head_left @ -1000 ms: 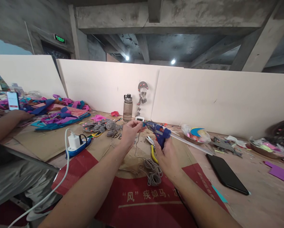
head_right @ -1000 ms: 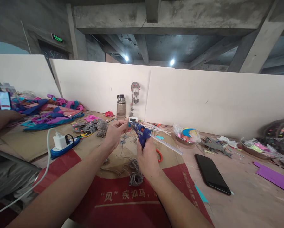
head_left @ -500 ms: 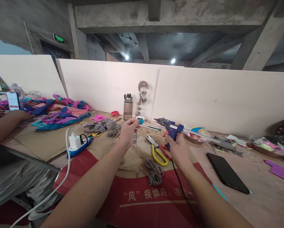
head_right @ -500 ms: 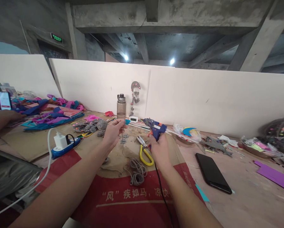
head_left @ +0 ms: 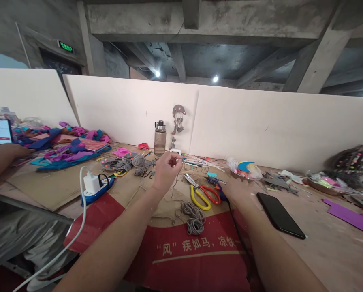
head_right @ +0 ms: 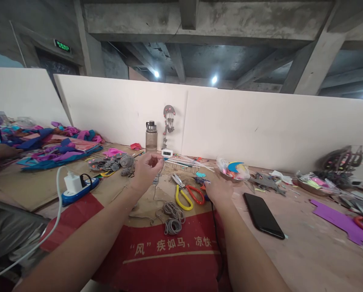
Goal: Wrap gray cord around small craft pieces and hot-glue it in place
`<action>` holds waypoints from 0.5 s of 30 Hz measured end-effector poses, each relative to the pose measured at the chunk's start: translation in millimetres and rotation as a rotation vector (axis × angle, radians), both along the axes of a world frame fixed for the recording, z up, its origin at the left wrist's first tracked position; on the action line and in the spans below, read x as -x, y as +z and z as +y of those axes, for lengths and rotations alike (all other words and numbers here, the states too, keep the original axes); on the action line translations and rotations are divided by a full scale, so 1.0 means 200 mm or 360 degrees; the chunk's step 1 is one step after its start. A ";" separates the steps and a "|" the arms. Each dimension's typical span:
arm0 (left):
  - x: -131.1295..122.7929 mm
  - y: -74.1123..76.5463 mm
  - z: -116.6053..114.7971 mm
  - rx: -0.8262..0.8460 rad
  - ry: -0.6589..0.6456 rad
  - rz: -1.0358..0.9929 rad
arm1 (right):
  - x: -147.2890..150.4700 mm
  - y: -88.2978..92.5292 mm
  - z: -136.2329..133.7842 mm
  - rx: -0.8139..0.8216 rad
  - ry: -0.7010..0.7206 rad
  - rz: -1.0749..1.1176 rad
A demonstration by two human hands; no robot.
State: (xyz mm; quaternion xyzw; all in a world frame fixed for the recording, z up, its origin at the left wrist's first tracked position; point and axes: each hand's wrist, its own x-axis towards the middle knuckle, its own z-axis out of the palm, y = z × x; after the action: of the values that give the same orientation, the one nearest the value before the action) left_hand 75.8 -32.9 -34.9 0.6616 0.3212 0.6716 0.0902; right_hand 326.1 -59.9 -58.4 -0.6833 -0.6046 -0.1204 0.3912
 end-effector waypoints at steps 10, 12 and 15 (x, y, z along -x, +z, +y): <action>-0.04 -0.01 -0.04 -0.0427 0.0022 0.0495 | 0.57 0.09 -0.12 0.0189 0.1465 0.1900; -0.05 -0.01 -0.05 -0.0323 -0.0020 0.0474 | 0.58 0.07 -0.12 0.0210 0.1465 0.1982; -0.08 -0.02 -0.07 0.0033 -0.0151 0.0287 | 0.54 0.07 -0.11 0.0026 0.1279 0.1698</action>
State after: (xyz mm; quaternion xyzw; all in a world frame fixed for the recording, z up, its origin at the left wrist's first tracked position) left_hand 91.7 -47.4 -38.2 0.7329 0.3034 0.6008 0.0994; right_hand 218.9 -81.9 -44.9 -0.3737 -0.5366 0.3939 0.6459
